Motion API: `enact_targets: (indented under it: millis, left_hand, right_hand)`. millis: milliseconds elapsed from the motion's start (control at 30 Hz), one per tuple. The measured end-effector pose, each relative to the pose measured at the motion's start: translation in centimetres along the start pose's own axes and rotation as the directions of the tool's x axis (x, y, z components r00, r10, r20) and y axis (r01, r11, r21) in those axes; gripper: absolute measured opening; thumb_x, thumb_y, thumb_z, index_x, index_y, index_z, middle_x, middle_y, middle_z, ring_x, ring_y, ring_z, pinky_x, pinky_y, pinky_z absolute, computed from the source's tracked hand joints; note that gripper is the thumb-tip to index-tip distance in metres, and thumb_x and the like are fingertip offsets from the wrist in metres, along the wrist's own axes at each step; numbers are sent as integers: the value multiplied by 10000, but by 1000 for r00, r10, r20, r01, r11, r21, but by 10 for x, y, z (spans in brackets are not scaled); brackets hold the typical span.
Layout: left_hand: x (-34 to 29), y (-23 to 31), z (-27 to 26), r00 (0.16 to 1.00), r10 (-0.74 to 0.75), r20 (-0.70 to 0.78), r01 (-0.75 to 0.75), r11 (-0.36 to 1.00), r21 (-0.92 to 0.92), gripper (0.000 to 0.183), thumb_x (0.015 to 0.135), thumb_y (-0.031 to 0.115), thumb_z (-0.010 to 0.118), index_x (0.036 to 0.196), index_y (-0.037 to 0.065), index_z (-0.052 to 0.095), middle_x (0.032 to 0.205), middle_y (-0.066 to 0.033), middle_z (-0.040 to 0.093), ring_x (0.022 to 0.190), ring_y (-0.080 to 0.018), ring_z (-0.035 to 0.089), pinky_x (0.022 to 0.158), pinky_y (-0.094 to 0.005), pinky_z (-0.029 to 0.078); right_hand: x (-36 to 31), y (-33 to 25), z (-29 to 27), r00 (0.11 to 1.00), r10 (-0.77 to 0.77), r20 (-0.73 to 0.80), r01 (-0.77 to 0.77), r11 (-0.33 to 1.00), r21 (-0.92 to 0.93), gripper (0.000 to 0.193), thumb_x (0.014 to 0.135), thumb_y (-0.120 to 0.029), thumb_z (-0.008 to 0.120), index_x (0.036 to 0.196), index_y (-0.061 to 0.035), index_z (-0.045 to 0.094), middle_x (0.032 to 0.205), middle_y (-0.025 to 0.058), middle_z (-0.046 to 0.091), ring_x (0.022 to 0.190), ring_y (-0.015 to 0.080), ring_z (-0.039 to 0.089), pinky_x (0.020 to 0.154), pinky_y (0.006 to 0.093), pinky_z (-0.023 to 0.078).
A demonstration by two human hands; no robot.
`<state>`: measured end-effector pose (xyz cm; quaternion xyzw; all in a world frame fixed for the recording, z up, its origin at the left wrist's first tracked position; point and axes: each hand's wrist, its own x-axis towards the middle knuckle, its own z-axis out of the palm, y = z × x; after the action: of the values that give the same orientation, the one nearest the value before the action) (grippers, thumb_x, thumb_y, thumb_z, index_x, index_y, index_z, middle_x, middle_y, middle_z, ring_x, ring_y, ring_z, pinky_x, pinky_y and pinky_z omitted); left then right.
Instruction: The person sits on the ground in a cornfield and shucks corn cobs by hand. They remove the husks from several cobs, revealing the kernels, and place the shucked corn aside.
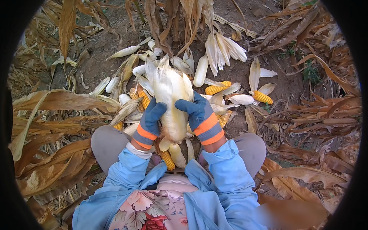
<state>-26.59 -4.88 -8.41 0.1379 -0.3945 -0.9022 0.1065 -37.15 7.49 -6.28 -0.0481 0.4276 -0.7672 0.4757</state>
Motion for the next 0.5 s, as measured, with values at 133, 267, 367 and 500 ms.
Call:
enact_targets:
  millis: [133, 267, 367, 500]
  left_hand:
    - [1, -6, -1, 999, 27, -25, -26, 999, 41, 593, 791, 336, 635, 1229, -8, 431, 1105, -100, 543, 974, -190, 543, 840, -312, 447]
    - [1, -8, -2, 997, 27, -68, -24, 998, 52, 596, 786, 352, 641, 1222, -2, 439, 1098, -96, 545, 962, -187, 549, 835, -305, 449]
    - [1, -7, -2, 996, 16, -86, -14, 1000, 20, 620, 778, 370, 649, 1229, 2, 434, 1105, -98, 543, 968, -190, 549, 837, -309, 451]
    - [-1, -7, -3, 997, 8, -76, -11, 999, -36, 674, 764, 397, 662, 1255, 7, 415, 1134, -109, 537, 1003, -206, 545, 849, -319, 454]
  right_hand:
    - [0, 7, 1, 997, -7, -80, 8, 1000, 19, 416, 728, -12, 647, 1127, 26, 539, 1028, 112, 619, 886, 201, 611, 814, 321, 498]
    - [0, 11, -2, 999, -8, -53, 8, 1000, -16, 483, 707, -23, 624, 1174, 19, 511, 1074, 107, 604, 951, 221, 593, 865, 335, 469]
    - [0, 11, -5, 1000, -5, -19, 5, 1000, -11, 503, 697, -16, 634, 1182, 18, 506, 1078, 99, 604, 958, 217, 590, 873, 337, 464]
    - [0, 11, -7, 999, 5, 35, -4, 1000, -5, 493, 696, -27, 661, 1166, 19, 519, 1060, 91, 611, 954, 197, 590, 871, 316, 460]
